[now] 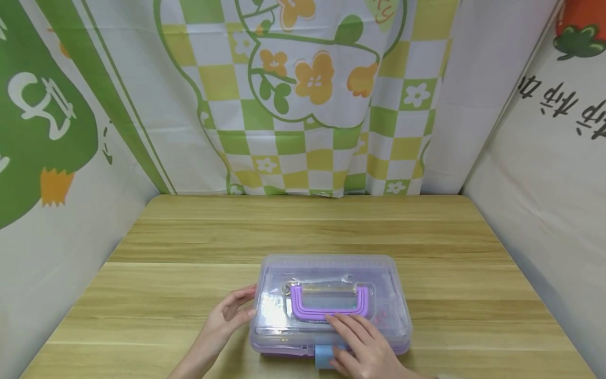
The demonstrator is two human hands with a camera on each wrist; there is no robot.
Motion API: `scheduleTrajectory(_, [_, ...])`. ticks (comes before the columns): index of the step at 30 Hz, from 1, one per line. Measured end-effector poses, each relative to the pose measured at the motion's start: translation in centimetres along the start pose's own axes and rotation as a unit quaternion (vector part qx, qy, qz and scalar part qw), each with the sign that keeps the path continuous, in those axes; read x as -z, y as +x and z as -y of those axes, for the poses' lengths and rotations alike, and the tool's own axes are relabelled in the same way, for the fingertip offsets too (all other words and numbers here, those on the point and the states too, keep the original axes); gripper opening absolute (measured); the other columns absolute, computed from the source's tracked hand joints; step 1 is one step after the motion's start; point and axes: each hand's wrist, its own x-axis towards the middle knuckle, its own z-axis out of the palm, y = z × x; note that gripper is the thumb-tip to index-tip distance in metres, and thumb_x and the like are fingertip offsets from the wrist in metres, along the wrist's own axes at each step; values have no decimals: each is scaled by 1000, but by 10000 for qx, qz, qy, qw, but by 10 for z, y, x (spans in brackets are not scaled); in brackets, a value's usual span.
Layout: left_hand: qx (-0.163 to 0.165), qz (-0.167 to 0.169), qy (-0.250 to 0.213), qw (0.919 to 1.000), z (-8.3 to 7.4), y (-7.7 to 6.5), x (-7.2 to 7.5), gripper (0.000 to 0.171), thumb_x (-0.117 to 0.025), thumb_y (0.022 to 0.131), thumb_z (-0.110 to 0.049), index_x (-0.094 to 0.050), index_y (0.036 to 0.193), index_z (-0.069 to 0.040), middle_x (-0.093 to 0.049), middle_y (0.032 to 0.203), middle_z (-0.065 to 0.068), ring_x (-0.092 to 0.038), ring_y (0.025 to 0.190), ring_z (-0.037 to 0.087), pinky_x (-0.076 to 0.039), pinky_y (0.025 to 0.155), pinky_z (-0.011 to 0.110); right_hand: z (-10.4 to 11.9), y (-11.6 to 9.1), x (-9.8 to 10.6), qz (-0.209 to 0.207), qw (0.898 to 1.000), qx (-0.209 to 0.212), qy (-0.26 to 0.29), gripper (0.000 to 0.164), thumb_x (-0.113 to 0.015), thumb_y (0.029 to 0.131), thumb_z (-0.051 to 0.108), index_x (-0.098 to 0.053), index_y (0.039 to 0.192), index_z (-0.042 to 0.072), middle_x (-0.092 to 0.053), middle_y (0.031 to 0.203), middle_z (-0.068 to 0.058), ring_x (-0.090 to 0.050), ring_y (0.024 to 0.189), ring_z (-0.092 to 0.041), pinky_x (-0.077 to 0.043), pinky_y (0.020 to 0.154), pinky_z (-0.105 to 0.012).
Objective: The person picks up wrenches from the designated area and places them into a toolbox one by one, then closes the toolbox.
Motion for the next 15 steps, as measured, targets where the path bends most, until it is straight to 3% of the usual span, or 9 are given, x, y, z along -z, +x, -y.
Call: scheduleTrajectory(15, [-81,40,-54,9999,1,0,0,40,-57,82,-5,-45,120,2,-42,130,13,-47,108,1,-41,87,19,9,-18,-9,281,9990,-101,-340,39,-35,96,23,-48,62,10,-58,102,-28,-57,92,-36,-45,78,-40])
